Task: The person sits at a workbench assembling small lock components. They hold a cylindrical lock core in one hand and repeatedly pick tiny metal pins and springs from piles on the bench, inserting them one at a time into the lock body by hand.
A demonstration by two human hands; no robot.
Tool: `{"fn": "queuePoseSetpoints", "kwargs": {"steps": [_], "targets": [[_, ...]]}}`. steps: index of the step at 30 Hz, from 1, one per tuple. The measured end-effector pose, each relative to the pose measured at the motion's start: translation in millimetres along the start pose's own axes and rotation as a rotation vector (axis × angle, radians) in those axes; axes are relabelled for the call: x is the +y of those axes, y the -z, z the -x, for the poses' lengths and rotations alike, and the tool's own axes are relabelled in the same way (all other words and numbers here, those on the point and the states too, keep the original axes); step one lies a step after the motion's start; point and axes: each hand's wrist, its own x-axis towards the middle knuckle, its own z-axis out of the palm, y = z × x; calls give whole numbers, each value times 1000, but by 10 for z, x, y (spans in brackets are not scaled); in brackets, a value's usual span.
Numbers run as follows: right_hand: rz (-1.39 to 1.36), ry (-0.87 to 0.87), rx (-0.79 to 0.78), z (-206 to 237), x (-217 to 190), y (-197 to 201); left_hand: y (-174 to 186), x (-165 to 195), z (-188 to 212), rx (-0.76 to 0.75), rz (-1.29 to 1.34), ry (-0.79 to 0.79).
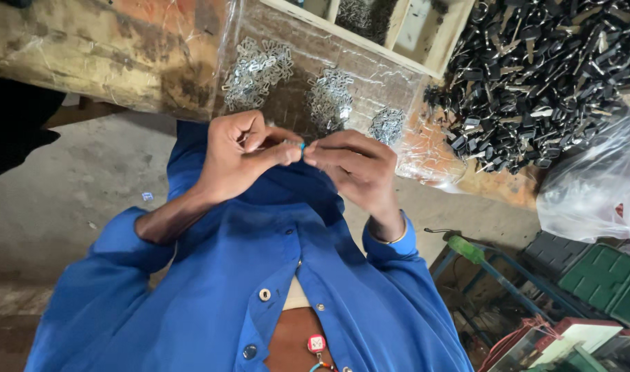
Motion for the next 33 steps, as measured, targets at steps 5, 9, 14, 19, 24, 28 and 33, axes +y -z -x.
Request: {"fn": "queuePoseSetpoints", "kwargs": {"steps": [5,9,14,19,24,28,33], "targets": [[-267,345,-712,-176,133,688,-61,-12,59,-396,-99,224],[135,72,-29,-174,170,1072,-201,75,-50,-462,-245,205],[541,-375,657,51,286,1258,-296,336,-249,-411,-337,111],[937,-476,425,501,517,1447,-320,611,-507,-289,-687,-80],[1013,-552,447,827,739,1319,-284,828,-1072,-213,-1211,-409],[1031,-541,496,924,814,1253,-322,862,-1517,-188,-1436,-687],[1063,-595,464,964,811,1330,-445,758,-1919,-215,-1696,-634]]}}
